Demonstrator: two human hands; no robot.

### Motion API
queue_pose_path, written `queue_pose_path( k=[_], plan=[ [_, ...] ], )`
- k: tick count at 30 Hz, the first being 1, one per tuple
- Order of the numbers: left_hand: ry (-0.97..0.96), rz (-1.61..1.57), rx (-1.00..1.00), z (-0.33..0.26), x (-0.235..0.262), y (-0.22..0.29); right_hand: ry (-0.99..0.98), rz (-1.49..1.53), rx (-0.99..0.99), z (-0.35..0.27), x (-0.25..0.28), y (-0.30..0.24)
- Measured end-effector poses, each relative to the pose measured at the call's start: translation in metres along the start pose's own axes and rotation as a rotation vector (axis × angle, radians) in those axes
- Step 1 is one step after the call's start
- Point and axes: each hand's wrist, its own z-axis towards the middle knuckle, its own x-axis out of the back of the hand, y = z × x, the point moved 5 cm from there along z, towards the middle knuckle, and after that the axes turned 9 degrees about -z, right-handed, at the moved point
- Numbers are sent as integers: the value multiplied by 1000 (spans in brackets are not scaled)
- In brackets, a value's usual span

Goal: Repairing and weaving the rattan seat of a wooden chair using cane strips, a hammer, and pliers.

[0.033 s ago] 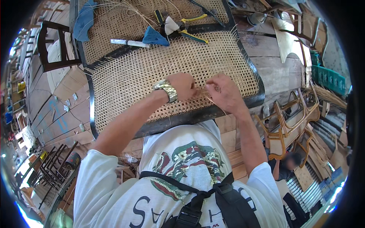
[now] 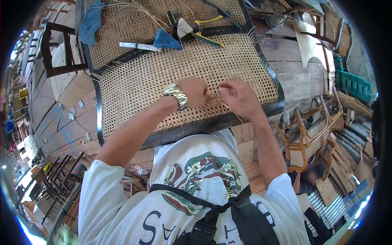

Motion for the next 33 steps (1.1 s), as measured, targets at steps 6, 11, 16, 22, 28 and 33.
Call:
queue_pose_path(
  k=[6, 11, 16, 22, 28, 33],
  plan=[
    [214, -205, -53, -54, 75, -9, -358, 909, -183, 17, -37, -23],
    [254, -139, 37, -34, 30, -29, 28, 195, -95, 7, -13, 8],
    [40, -15, 49, -9, -11, -18, -101, 89, -207, 2, -16, 22],
    [25, 215, -37, 1, 6, 16, -71, 5, -182, 6, -11, 22],
    [126, 215, -111, 1, -10, 28, -168, -16, -131, 6, -14, 18],
    [234, -97, 47, -12, -23, -3, -118, -93, -61, 4, -27, 11]
  ],
)
